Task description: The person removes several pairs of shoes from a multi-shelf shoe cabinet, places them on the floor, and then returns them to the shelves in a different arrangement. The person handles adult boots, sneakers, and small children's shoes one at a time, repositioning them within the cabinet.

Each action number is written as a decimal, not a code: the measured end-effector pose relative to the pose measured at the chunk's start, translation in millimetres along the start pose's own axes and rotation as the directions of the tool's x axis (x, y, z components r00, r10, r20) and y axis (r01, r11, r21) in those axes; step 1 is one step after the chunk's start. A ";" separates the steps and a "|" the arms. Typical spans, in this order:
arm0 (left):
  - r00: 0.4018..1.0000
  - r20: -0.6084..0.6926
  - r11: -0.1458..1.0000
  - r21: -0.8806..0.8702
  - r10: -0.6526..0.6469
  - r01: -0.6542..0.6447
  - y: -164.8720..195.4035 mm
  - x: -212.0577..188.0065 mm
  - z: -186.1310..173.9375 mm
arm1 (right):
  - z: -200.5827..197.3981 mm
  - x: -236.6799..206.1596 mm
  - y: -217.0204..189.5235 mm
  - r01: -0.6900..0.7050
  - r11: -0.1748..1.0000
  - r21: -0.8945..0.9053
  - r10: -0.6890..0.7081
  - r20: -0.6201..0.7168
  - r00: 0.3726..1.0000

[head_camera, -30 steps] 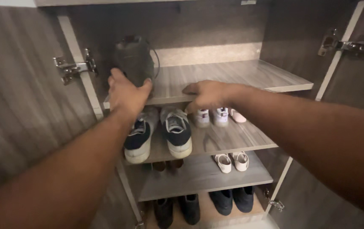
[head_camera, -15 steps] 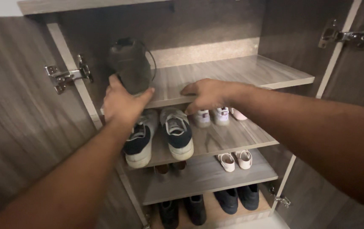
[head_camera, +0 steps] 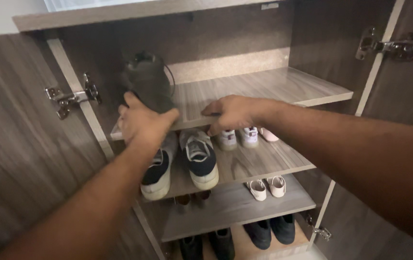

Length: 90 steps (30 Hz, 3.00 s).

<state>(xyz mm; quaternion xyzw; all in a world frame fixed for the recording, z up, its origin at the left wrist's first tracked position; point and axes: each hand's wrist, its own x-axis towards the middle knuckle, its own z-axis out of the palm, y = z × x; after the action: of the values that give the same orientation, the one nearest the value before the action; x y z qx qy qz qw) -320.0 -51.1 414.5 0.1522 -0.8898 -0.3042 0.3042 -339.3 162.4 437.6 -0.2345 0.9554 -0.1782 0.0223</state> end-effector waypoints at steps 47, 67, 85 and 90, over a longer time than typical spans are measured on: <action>0.947 0.237 0.971 -0.153 0.215 -0.182 -46.1 -5.1 -38.6 | 34.5 -34.6 -20.9 -0.072 0.986 0.151 0.085 -0.085 0.993; 0.948 0.174 0.957 -0.166 0.267 -0.239 -43.6 -1.9 -10.5 | 24.7 -19.4 14.2 0.021 0.983 0.180 -0.018 -0.019 1.000; 0.909 0.399 0.771 -0.614 0.122 0.167 -78.9 60.4 18.1 | 57.8 43.5 -38.1 0.072 0.654 0.753 -0.110 0.001 0.994; 0.947 0.319 0.877 -0.446 -0.029 0.177 -78.8 85.0 32.2 | 67.7 64.5 -42.5 0.025 0.730 0.683 -0.064 0.031 0.997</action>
<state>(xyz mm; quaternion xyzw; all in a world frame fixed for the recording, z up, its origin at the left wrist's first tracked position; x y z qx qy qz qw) -399.0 -136.0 382.4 0.0734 -0.8161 -0.5458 0.1751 -369.4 75.5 391.8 -0.2374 0.8167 -0.5103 0.1275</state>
